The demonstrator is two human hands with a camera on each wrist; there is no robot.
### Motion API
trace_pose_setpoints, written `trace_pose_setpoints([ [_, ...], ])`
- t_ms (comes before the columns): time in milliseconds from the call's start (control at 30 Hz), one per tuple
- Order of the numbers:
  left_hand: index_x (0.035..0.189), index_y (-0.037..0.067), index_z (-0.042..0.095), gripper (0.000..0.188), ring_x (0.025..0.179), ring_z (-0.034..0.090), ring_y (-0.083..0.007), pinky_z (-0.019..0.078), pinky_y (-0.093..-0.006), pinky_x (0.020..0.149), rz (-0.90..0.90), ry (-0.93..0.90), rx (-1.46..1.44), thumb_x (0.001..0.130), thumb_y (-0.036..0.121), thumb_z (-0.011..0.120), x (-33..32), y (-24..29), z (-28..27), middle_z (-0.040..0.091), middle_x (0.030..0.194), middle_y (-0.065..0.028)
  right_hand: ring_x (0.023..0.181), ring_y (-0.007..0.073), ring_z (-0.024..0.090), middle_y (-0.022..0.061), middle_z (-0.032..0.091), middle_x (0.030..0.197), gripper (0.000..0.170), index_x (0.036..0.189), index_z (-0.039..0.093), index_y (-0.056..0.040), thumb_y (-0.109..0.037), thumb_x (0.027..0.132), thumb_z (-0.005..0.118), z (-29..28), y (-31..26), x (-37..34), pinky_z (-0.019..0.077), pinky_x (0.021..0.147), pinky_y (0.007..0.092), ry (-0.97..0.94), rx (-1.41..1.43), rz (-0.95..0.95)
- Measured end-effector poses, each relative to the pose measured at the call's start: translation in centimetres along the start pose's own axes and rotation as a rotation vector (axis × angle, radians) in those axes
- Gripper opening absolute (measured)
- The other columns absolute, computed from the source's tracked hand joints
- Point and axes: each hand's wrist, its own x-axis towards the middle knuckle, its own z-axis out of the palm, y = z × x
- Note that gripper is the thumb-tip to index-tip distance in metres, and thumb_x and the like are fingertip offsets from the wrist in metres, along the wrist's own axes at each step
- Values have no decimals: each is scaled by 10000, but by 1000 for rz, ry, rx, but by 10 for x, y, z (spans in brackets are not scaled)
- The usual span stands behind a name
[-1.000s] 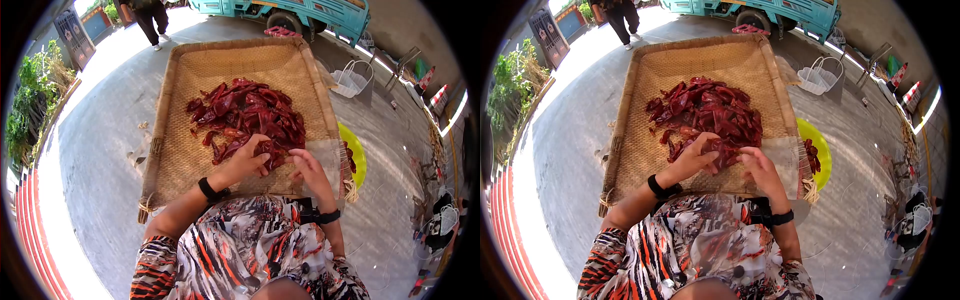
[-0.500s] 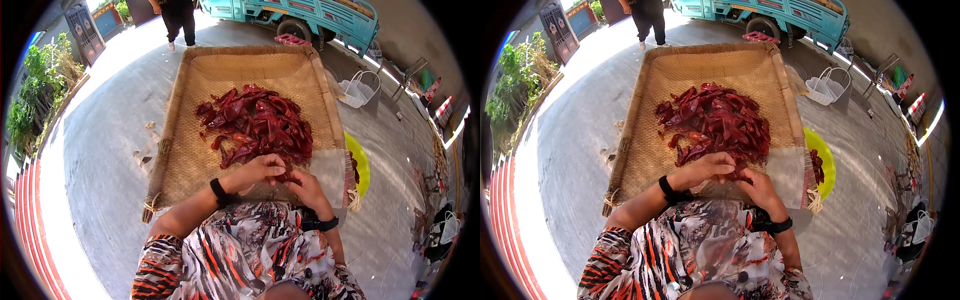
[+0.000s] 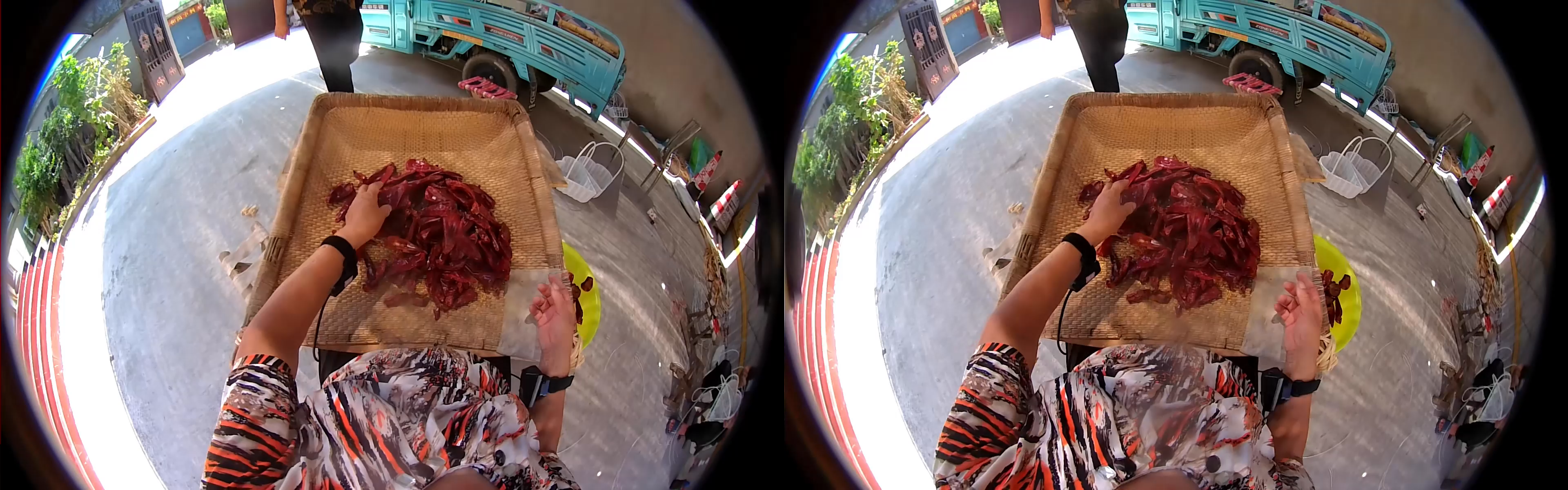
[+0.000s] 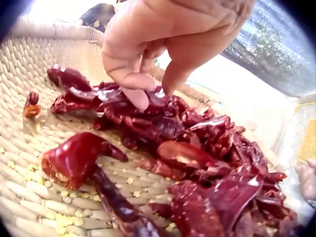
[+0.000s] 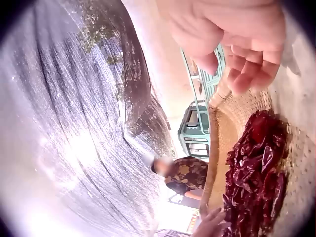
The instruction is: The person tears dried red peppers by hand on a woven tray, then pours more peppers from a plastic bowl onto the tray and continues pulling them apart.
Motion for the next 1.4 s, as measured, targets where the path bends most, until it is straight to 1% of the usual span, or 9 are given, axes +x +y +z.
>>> trace_pose_setpoints([
  [300,1110,46,576,253,1022,600,-381,483,-448,862,134,103,-36,904,151,678,-36,34,-7,566,1117,-185,775,84,615,37,655,996,283,1218,582,-44,-219,996,596,33,24,-8,516,715,232,-273,-421,73],
  [467,1108,93,587,233,938,614,-381,503,-460,763,446,-164,-89,896,154,665,-89,80,-7,617,1006,-158,793,83,566,48,611,996,465,1353,496,-34,-202,955,668,65,22,-23,479,717,238,-396,-577,-23],
  [633,1147,41,577,259,887,645,-294,522,-398,724,767,-478,-289,914,122,656,-113,102,14,641,972,-128,741,73,570,32,617,900,307,1241,574,-49,-217,988,624,78,25,-32,476,671,234,-453,-664,-136],
  [733,1196,40,563,304,847,631,-159,529,-330,679,198,-908,-755,956,201,659,-121,114,10,652,999,-61,682,78,570,18,609,829,235,1159,599,-35,-218,1012,588,62,31,-26,467,627,229,-431,-642,-49],
  [867,1272,35,544,409,902,615,-139,530,-319,716,114,-806,-702,960,267,670,-110,127,-1,647,1052,-66,640,77,557,3,600,765,221,1091,619,-26,-231,1010,596,50,23,-16,464,606,229,-336,-525,-20],
  [900,1315,47,518,446,965,614,-227,518,-366,794,573,-448,-444,950,248,675,-97,99,35,598,1147,-134,631,77,553,-1,596,751,229,1088,621,-25,-238,1004,607,48,21,-13,466,609,231,-285,-489,-27],
  [1133,1340,76,465,497,932,579,-403,486,-464,791,355,-311,-101,885,88,664,-67,97,53,485,1164,-217,727,105,585,-18,641,885,262,1101,621,-105,-346,1018,562,-1,-10,5,525,705,300,104,413,-117],
  [1233,1232,89,494,405,921,574,-429,476,-487,756,429,-178,-43,867,62,668,-59,95,66,494,1137,-215,719,107,584,-17,651,917,290,1154,618,-106,-354,1017,557,-7,-10,6,526,692,297,96,438,36],
  [1400,1067,79,538,250,877,594,-384,471,-454,718,502,-149,-156,853,36,659,-72,108,49,579,1000,-158,772,85,596,60,637,1041,352,1283,554,-43,-197,976,629,19,11,-2,508,708,260,-89,-290,-86],
])
